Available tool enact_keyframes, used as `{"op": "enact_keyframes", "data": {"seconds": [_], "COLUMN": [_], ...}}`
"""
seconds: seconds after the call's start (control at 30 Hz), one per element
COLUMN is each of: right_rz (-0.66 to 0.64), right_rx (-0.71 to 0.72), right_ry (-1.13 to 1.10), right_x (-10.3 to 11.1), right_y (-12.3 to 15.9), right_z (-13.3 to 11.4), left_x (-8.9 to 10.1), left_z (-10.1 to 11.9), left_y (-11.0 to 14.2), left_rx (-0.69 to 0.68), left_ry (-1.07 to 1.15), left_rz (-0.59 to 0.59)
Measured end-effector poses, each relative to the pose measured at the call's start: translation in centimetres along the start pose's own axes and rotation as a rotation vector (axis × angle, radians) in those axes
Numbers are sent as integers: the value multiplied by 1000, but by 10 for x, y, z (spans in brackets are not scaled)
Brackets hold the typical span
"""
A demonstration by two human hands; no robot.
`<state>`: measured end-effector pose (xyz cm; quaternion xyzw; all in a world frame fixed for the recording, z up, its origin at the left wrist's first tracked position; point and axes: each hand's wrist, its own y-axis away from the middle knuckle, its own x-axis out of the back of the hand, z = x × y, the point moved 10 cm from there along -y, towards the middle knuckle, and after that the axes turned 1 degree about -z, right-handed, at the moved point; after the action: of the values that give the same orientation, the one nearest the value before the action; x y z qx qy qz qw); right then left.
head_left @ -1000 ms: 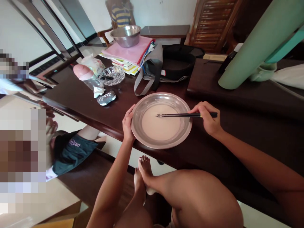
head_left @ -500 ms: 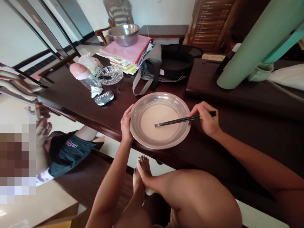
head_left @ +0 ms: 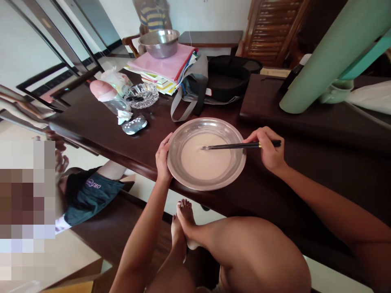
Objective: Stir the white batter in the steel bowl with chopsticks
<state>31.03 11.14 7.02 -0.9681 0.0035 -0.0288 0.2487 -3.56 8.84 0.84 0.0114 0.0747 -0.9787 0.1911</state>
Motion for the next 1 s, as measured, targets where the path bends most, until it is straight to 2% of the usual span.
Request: {"op": "enact_keyframes", "data": {"seconds": [0.1, 0.27, 0.33, 0.43, 0.5, 0.6, 0.67, 0.77, 0.9, 1.0], "right_rz": [74, -84, -29, 35, -23, -91, -34, 46, -93, -58], "right_rx": [-2, 8, 23, 2, -26, -10, 22, 17, -21, 4], "right_ry": [-68, 33, 37, -86, -110, -13, 12, -64, -39, 15], "right_x": [8, -7, -1, 5, -1, -9, -2, 6, -9, -5], "right_y": [0, 1, 0, 0, 1, 3, 2, 2, 3, 2], "right_z": [2, 0, -1, 2, 5, 2, -2, -1, 1, -2], "left_x": [-2, -1, -2, -3, -3, -2, -1, -1, -1, -1], "left_z": [0, 2, 1, 0, 1, 1, 1, 2, 3, 4], "left_y": [1, 1, 1, 2, 1, 2, 2, 3, 4, 5], "left_rx": [12, -8, 7, 16, 11, 12, 13, 12, 17, 20], "left_ry": [-6, -7, 10, 21, 17, 17, 12, -1, -13, -8], "left_rz": [-10, -2, -5, -6, -6, 2, 10, 11, 6, 7]}}
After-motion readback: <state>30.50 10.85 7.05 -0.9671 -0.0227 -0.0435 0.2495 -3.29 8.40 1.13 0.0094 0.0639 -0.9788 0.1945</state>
